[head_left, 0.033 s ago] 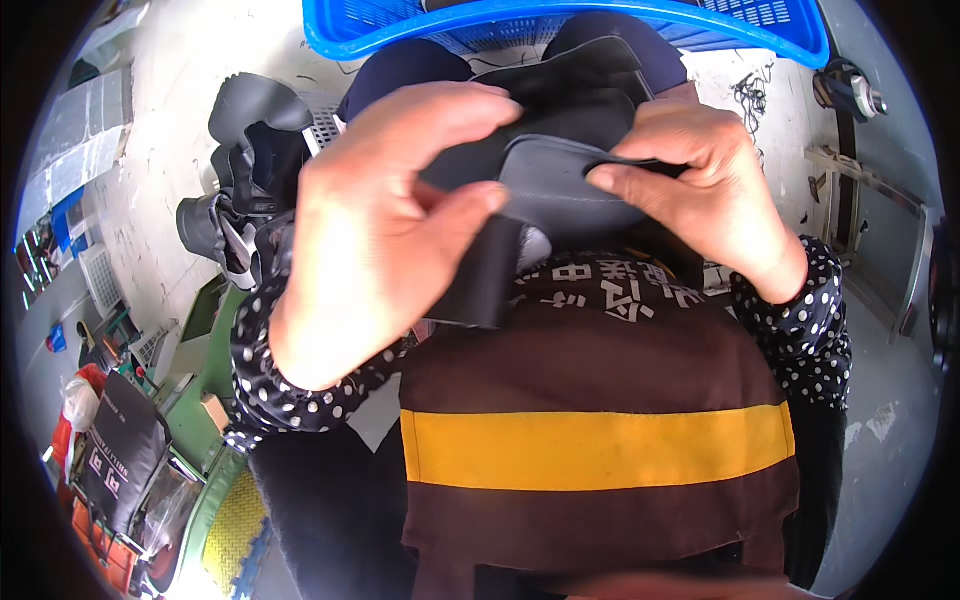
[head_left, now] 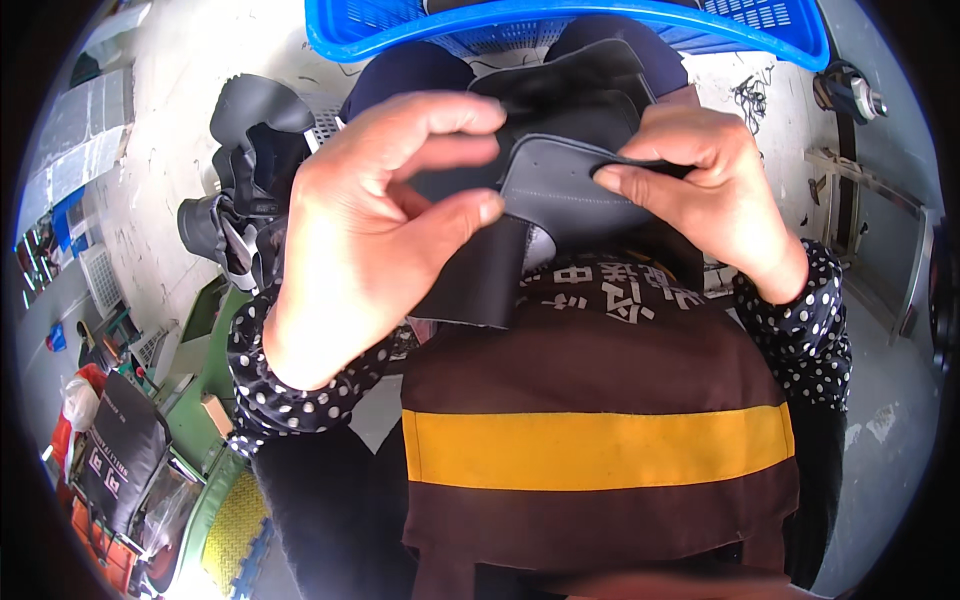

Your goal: The person repeatedly picks up black shoes from a blue basket, turns them over, and inspects the soles and uppers by hand. The person handles each shoe individually, checking seams and surfaces before placing them back into the basket.

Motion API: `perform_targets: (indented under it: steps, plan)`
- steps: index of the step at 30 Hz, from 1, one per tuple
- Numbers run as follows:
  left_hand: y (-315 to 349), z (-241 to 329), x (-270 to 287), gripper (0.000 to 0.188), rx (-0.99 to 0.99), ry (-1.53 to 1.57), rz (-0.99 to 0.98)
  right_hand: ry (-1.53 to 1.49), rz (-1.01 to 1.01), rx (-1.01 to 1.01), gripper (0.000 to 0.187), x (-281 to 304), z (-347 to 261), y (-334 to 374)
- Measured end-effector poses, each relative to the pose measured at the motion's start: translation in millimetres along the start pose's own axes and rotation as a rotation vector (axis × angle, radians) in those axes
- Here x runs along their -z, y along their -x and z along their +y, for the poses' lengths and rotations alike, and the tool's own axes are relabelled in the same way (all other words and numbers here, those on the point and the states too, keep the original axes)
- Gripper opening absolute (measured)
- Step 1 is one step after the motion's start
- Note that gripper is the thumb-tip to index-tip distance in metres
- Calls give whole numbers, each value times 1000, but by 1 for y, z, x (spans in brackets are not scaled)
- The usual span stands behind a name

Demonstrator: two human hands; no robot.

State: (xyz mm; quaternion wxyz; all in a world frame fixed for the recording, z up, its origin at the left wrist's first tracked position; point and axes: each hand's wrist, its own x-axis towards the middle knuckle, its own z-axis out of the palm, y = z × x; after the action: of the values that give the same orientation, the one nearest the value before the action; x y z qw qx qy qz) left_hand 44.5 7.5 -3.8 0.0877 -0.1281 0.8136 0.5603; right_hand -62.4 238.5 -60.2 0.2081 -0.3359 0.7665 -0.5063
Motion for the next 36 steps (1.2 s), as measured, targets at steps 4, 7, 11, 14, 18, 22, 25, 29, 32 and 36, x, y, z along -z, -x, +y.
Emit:
perform_targets:
  steps: [4,7,11,14,18,22,25,29,32,36]
  plan:
    - [-12,-21,1,49,-50,47,-144,-29,-65,10,13,2,0,4]
    - [-22,-36,-2,44,-79,66,-197,-5,-45,63,13,2,2,4]
    - [-26,-40,-4,32,166,220,-297,27,-43,12,12,0,1,4]
    - [-28,-38,-8,25,256,198,-314,17,-56,7,11,0,-1,4]
    - [-34,-39,-14,20,318,259,-335,38,-82,78,10,2,4,3]
    - [-36,-43,-16,21,335,295,-335,14,-97,95,10,2,9,2]
    - [-37,-44,-16,17,323,289,-335,-1,-96,82,11,1,6,-1]
    - [-34,-44,-18,11,345,347,-318,-18,-140,20,11,3,2,-5]
    - [-30,-45,-23,8,328,414,-277,-58,-208,-22,13,7,8,-5]
    - [-28,-42,-29,6,312,403,-216,225,-388,74,16,14,3,-23]
